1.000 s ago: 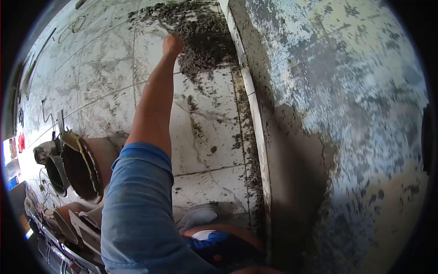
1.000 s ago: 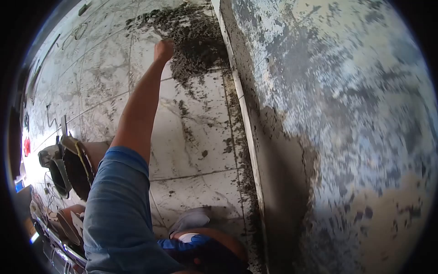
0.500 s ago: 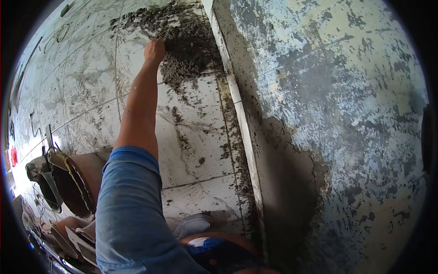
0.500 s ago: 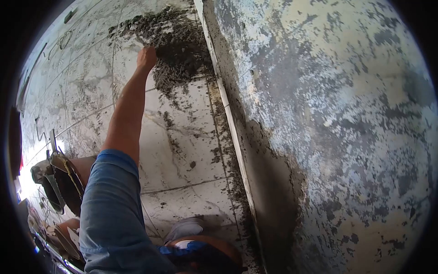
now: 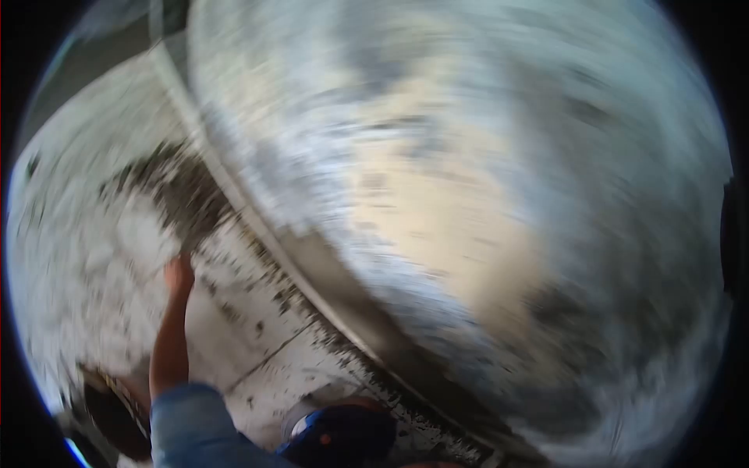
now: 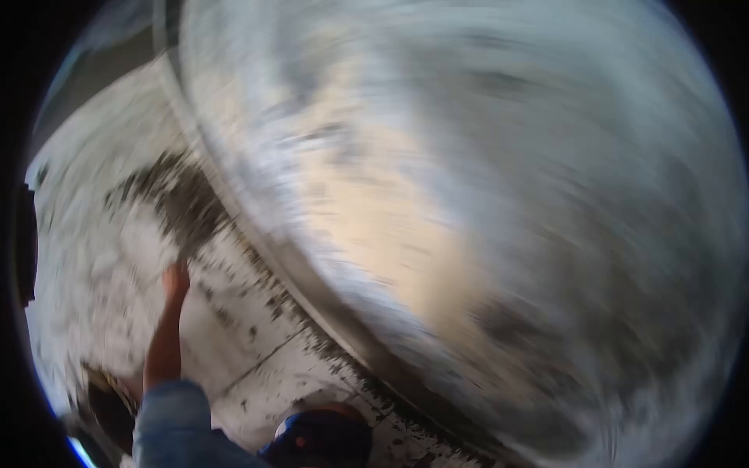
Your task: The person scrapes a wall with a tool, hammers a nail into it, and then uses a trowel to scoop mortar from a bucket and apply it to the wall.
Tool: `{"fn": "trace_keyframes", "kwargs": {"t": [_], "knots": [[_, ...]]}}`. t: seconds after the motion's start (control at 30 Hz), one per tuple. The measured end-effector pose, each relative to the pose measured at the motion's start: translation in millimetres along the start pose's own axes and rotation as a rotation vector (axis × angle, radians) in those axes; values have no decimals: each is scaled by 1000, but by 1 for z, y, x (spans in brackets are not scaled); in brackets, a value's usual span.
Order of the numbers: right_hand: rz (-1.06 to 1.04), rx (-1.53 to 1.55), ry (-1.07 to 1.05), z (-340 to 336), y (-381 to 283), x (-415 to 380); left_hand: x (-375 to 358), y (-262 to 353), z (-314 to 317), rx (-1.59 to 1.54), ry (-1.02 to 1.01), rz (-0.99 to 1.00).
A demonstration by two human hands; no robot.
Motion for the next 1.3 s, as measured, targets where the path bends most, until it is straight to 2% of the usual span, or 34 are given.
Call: {"fn": "trace_keyframes", "kwargs": {"t": [0.03,0.07,0.1,0.13,0.17,0.2,0.23,0.27,0.3,0.33,0.37,0.4,0.47,0.5,0.57,0.6,0.63,0.67,0.7,0.73,0.8,0.83,0.9,0.93,1.0,1.03,1.07,1.1,1.17,1.23,1.3], "knots": [[-85,-174,228,-8,5,-16,-27,26,8,-96,-221,-168],[-36,-66,284,8,39,-22,-62,69,9,-76,-409,-111],[-44,-96,324,33,75,-13,-91,34,101,162,-158,464],[-47,-115,366,66,96,-6,-121,83,97,65,-470,529],[-72,-135,511,73,101,-20,-159,133,79,-11,-638,789],[-92,-162,661,77,104,-38,-175,149,107,-300,-773,798],[-105,-192,808,84,109,-57,-208,224,38,-484,-862,776],[-25,-103,669,84,120,-81,-221,247,37,-680,-1054,794],[69,-23,531,86,132,-105,-234,266,31,-834,-1254,379],[167,40,399,90,143,-132,-248,301,4,-854,-1332,227],[193,36,569,88,151,-170,-260,327,-9,-754,-1379,273],[299,203,506,101,163,-194,-268,344,-23,-611,-1354,364],[449,383,551,135,190,-235,-278,347,-23,-430,-1337,489],[435,431,533,166,200,-237,-289,356,-36,-375,-1344,504],[592,600,609,226,234,-245,-339,388,-72,-112,-1390,591],[586,623,599,254,246,-242,-353,396,-82,-73,-1344,507],[643,692,687,285,258,-238,-359,398,-81,-40,-1314,621],[698,760,776,314,269,-232,-343,388,-70,-69,-1347,459],[682,778,778,340,276,-219,-332,384,-65,-103,-1367,292],[706,887,786,368,284,-205,-347,407,-85,98,-1366,591],[797,1062,786,414,289,-178,-393,466,-134,61,-1285,616],[775,1079,789,429,289,-162,-390,489,-145,143,-1215,871],[748,1344,804,463,286,-124,-472,562,-196,96,-1190,702],[740,1364,811,479,282,-98,-460,577,-192,-24,-1248,748],[716,1421,845,487,274,-68,-559,640,-235,42,-1141,904],[709,1452,894,484,272,-60,-608,667,-251,114,-1075,1071],[613,1496,835,480,271,-47,-633,678,-251,-86,-1204,866],[602,1503,829,475,273,-40,-669,695,-258,-79,-1152,1104],[510,1551,874,461,273,-29,-721,712,-247,-117,-1167,1196],[495,1523,880,448,274,-18,-771,726,-223,-115,-1288,1268],[460,1508,922,434,277,-12,-820,733,-186,-62,-1506,1303]]}}
Point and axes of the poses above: each hand's wrist, its own x-axis towards the middle knuckle, its own z-axis out of the palm, y = z × x, the point moved 6 cm from there along x, towards the middle knuckle, and after that the axes turned 13 degrees about -x, right-handed, at the moved point
